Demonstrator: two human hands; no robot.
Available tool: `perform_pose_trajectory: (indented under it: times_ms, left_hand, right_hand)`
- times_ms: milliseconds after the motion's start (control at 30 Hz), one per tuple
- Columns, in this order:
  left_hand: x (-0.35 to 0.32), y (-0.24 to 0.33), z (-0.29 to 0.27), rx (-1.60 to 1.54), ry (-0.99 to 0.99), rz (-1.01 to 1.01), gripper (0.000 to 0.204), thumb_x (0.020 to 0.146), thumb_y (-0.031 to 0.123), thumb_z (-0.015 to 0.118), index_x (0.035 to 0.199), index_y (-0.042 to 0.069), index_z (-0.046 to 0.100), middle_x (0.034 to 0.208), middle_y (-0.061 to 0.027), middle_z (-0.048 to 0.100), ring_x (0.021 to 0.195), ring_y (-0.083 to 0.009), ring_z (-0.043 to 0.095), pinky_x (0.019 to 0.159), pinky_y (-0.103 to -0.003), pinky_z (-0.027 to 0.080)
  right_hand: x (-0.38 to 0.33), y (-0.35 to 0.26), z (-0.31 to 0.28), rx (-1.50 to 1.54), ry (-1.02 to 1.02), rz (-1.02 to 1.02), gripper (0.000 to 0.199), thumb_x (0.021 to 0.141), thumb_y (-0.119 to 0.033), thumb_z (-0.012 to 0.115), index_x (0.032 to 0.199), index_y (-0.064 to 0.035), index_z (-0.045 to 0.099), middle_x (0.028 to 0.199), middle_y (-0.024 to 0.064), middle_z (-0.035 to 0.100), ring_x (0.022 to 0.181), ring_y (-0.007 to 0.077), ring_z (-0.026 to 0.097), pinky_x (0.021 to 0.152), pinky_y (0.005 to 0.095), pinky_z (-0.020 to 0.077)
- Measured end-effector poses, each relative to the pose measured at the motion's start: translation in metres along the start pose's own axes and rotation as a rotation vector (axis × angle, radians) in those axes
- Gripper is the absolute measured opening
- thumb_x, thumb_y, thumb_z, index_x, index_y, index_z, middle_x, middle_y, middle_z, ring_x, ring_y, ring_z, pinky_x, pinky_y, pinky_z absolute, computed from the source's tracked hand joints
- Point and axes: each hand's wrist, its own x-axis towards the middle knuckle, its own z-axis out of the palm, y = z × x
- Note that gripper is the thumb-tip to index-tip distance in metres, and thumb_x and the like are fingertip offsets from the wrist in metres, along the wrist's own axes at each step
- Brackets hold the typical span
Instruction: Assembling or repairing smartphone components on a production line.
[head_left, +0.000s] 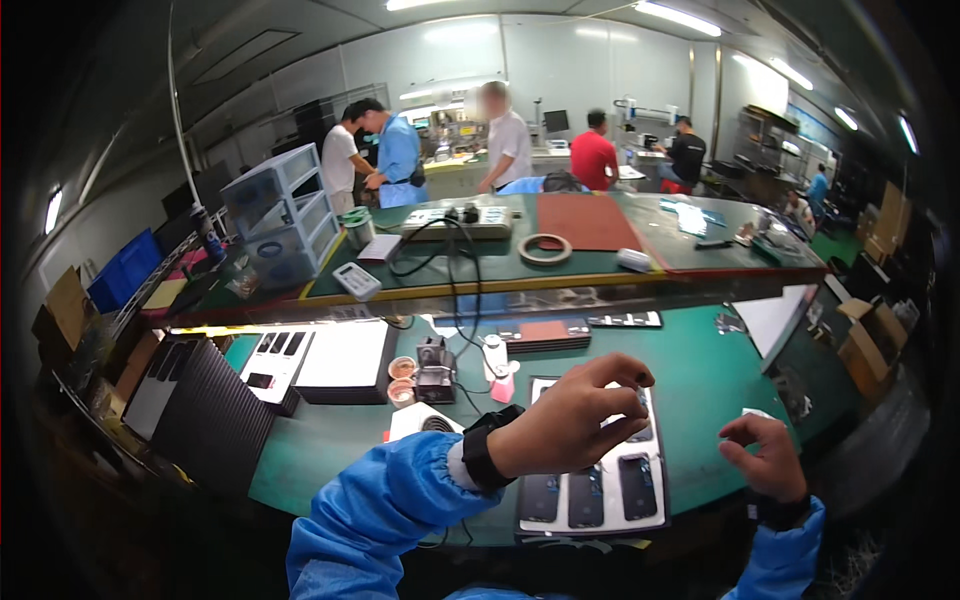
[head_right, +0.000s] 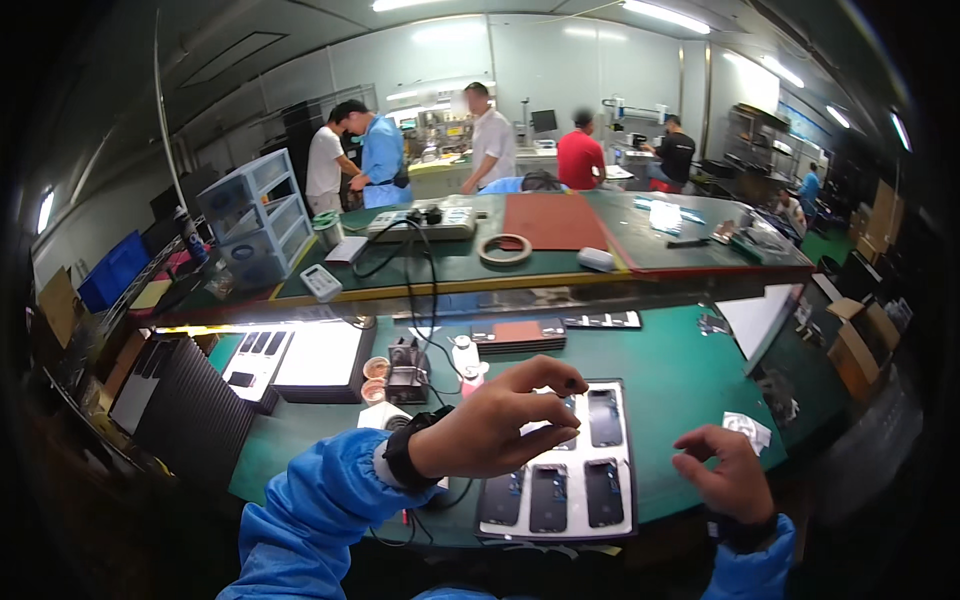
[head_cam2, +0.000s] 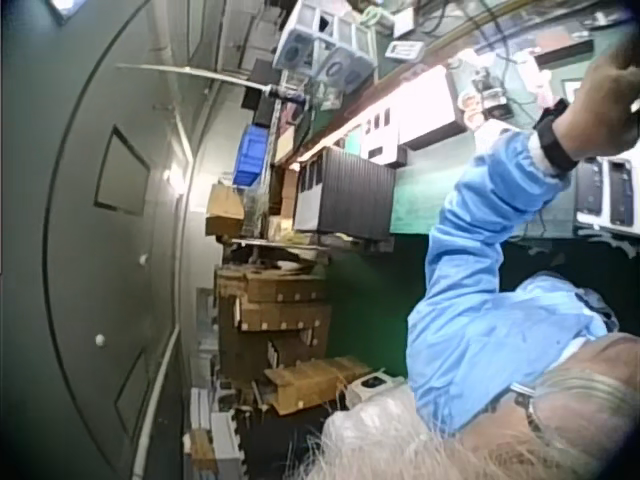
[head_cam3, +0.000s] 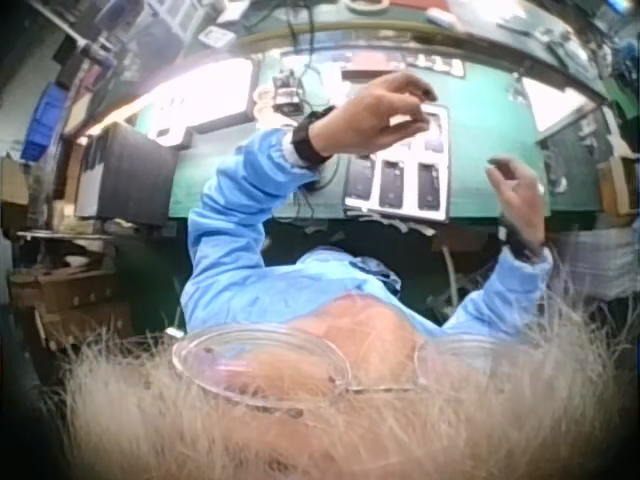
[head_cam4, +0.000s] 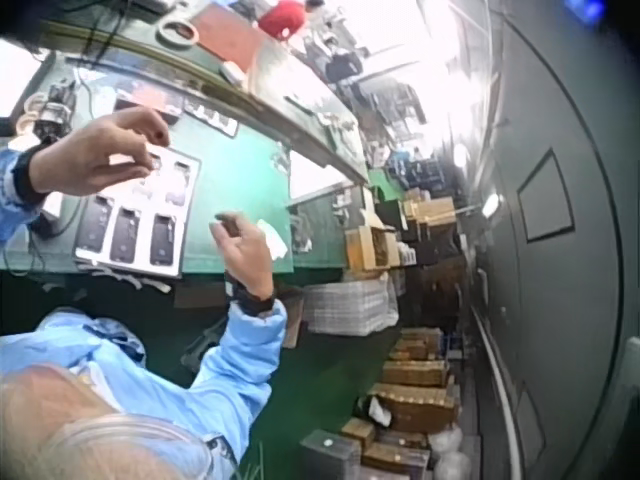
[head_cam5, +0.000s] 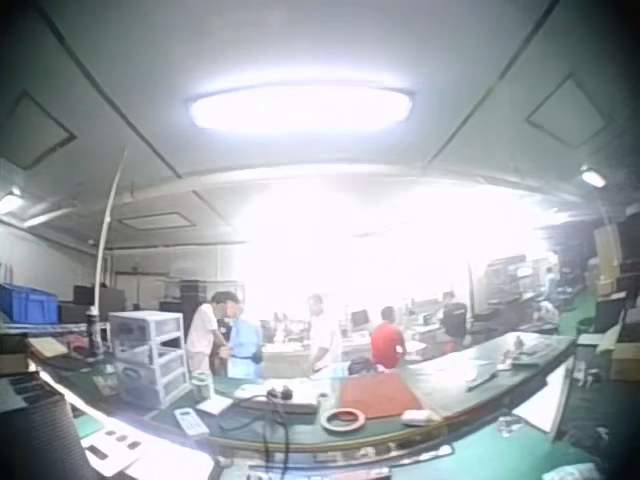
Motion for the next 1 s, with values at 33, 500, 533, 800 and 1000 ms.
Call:
perform_pose_trajectory:
  times_ms: [33, 500, 533, 800, 1000]
  left_hand:
    - [0.004, 0.007, 0.017, 0.010, -0.020, 0.049, 0.011, 0.085, 0.005, 0.073, 0.092, 0.004, 0.064, 0.114, -0.0144, 0.057, 0.101, -0.0283, 0.062, 0.084, -0.037, 0.051]
    - [0.057, 0.322, 0.554, -0.352, -0.940, 0.689, 0.008, 0.086, 0.014, 0.067, 0.091, 0.008, 0.067, 0.120, -0.0105, 0.056, 0.106, -0.0277, 0.058, 0.090, -0.041, 0.047]
    - [0.046, 0.351, 0.603, -0.416, -1.066, 0.809, 0.012, 0.083, 0.015, 0.068, 0.093, 0.009, 0.069, 0.125, -0.0099, 0.054, 0.113, -0.0245, 0.056, 0.093, -0.041, 0.047]
    - [-0.190, 0.721, 0.787, -1.015, -1.475, 1.371, 0.009, 0.081, 0.007, 0.074, 0.087, 0.005, 0.069, 0.131, -0.0242, 0.051, 0.113, -0.0343, 0.059, 0.086, -0.043, 0.052]
    - [-0.327, 0.828, 0.717, -1.088, -1.571, 1.827, 0.010, 0.083, 0.010, 0.073, 0.087, 0.004, 0.066, 0.133, -0.0225, 0.048, 0.109, -0.0335, 0.058, 0.087, -0.042, 0.050]
  right_hand:
    - [-0.021, 0.000, 0.001, 0.076, 0.029, -0.003, 0.019, 0.082, -0.013, 0.073, 0.092, 0.0019, 0.068, 0.080, 0.0131, 0.068, 0.073, 0.0197, 0.067, 0.068, 0.0311, 0.0521]
    - [-0.691, 0.000, -0.061, -0.315, 0.976, 0.886, 0.023, 0.099, -0.023, 0.055, 0.095, -0.0034, 0.065, 0.089, 0.0159, 0.067, 0.085, 0.0369, 0.065, 0.073, 0.0425, 0.0519]
    - [-0.745, -0.020, -0.038, -0.360, 1.149, 1.033, 0.022, 0.099, -0.023, 0.054, 0.095, -0.0035, 0.064, 0.088, 0.0158, 0.067, 0.084, 0.0369, 0.065, 0.072, 0.0430, 0.0514]
    - [-0.933, -0.346, 0.204, -0.710, 1.574, 2.134, 0.026, 0.100, -0.022, 0.051, 0.090, -0.0011, 0.063, 0.081, 0.0207, 0.062, 0.079, 0.0406, 0.060, 0.070, 0.0469, 0.0478]
    - [-0.889, -0.423, 0.247, -0.503, 1.879, 2.265, 0.028, 0.100, -0.023, 0.052, 0.089, 0.0013, 0.060, 0.077, 0.0207, 0.060, 0.076, 0.0402, 0.060, 0.068, 0.0449, 0.0458]
